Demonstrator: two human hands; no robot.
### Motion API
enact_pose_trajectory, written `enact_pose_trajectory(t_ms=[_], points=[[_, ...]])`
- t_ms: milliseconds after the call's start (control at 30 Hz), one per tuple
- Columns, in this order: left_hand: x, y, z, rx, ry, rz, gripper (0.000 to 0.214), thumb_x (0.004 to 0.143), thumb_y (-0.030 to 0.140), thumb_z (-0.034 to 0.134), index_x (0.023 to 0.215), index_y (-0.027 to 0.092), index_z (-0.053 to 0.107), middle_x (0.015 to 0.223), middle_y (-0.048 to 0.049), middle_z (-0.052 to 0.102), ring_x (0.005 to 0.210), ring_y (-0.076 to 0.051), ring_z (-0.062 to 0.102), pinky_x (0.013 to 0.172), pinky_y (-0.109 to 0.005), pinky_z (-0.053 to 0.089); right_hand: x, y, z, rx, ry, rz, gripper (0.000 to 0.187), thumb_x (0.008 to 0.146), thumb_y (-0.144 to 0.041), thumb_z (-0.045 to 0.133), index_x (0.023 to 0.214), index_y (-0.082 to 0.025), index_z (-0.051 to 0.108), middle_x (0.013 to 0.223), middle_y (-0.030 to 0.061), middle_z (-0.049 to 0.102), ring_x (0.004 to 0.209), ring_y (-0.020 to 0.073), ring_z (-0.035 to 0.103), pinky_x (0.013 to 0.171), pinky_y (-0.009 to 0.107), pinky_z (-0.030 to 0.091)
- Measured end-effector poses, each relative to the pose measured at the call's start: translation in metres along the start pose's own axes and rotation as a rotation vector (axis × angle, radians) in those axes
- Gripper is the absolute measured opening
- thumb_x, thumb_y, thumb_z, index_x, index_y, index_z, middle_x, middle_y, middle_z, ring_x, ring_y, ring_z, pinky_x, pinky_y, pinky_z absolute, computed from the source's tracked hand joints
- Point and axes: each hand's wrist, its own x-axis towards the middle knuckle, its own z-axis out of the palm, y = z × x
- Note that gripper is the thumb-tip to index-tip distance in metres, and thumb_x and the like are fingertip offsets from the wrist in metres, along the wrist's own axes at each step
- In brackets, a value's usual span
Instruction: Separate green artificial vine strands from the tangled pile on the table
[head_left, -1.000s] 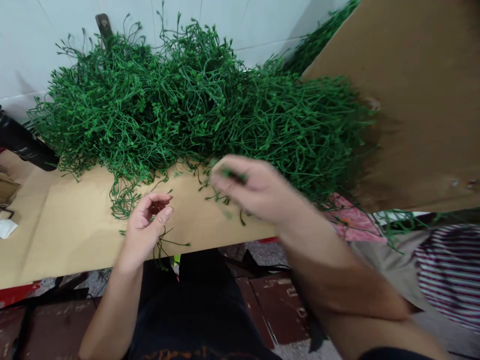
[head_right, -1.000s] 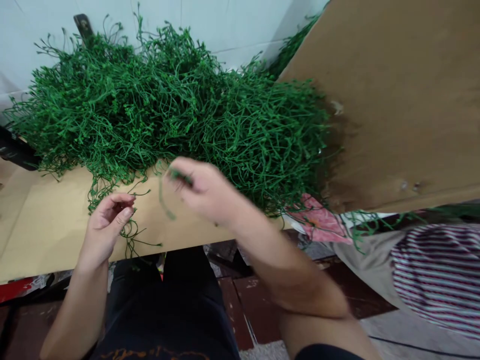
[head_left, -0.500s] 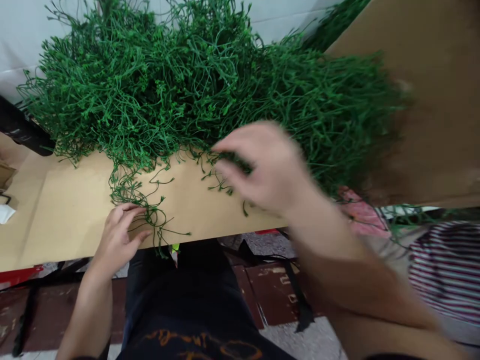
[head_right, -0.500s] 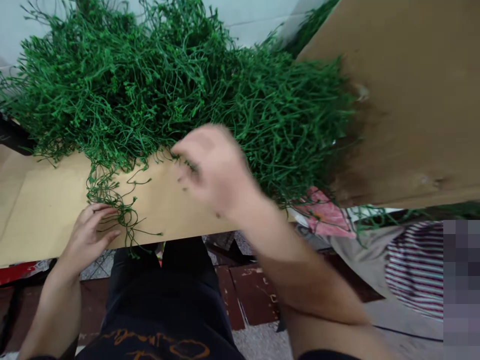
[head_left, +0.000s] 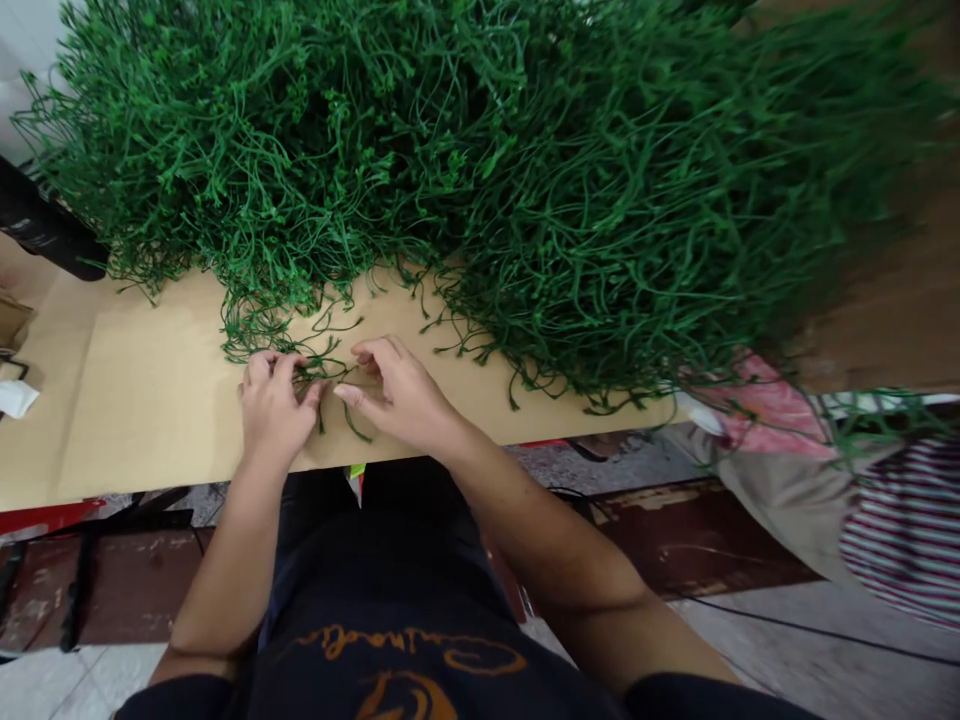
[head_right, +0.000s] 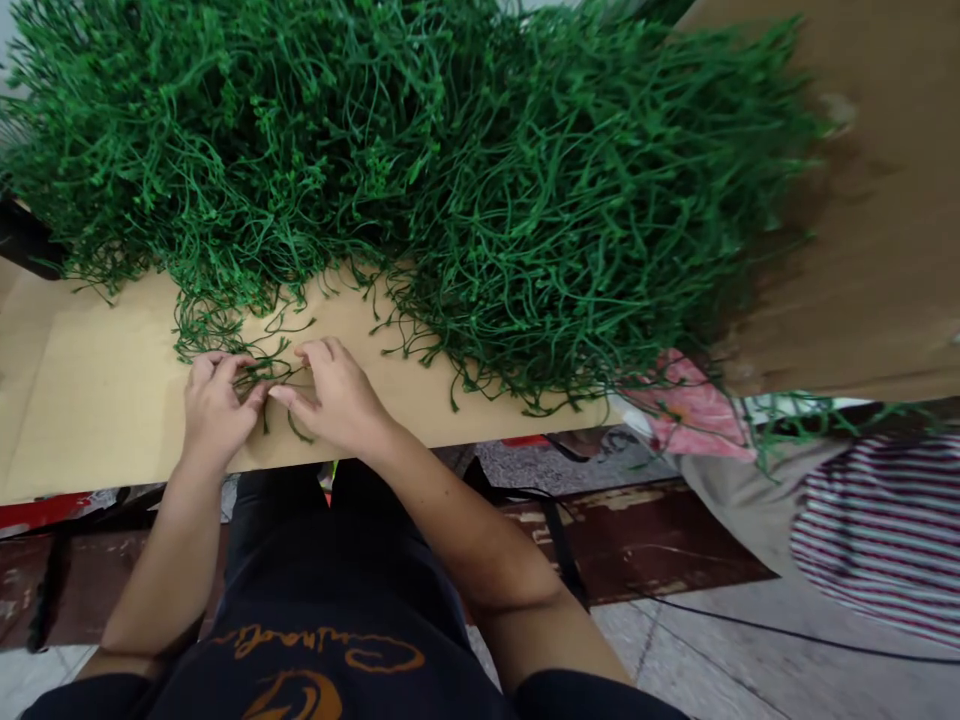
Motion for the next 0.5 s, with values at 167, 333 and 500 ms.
enact_pose_trajectory(t_ms=[167, 333, 500], points=[[0.006, 0.002, -0.002, 0.014, -0.043, -0.033, 0.029, 0.076, 0.032, 0.059, 0.101, 0.019, 0.062, 0.108, -0.0113, 0.051, 0.104, -0.028, 0.054, 0.09, -0.045, 0.045, 0.002, -0.003, 0.013, -0.187, -0.001, 0.014, 0.041, 0.074, -0.036, 0.062, 0.104, -0.01, 0.055, 0.097, 0.0152, 0.057, 0.095, 0.0273, 0.052, 0.086, 0.044, 0.043], [0.007, -0.006, -0.003, -0.026, -0.018, 0.051, 0.032, 0.076, 0.037, 0.058, 0.102, 0.018, 0.062, 0.105, -0.0111, 0.051, 0.106, -0.027, 0.053, 0.092, -0.043, 0.045, 0.005, 0.003, 0.009, 0.1, 0.029, 0.091, 0.022, 0.079, -0.022, 0.053, 0.099, -0.012, 0.054, 0.087, 0.0087, 0.06, 0.08, 0.0167, 0.056, 0.075, 0.03, 0.046], [0.002, 0.002, -0.006, -0.033, 0.087, 0.255, 0.036, 0.078, 0.038, 0.056, 0.109, 0.02, 0.059, 0.115, -0.0105, 0.051, 0.112, -0.026, 0.049, 0.097, -0.044, 0.039, 0.002, 0.009, 0.002, 0.337, 0.103, 0.121, 0.019, 0.081, -0.033, 0.053, 0.087, -0.015, 0.051, 0.069, -0.0004, 0.053, 0.059, 0.008, 0.045, 0.057, 0.022, 0.037]])
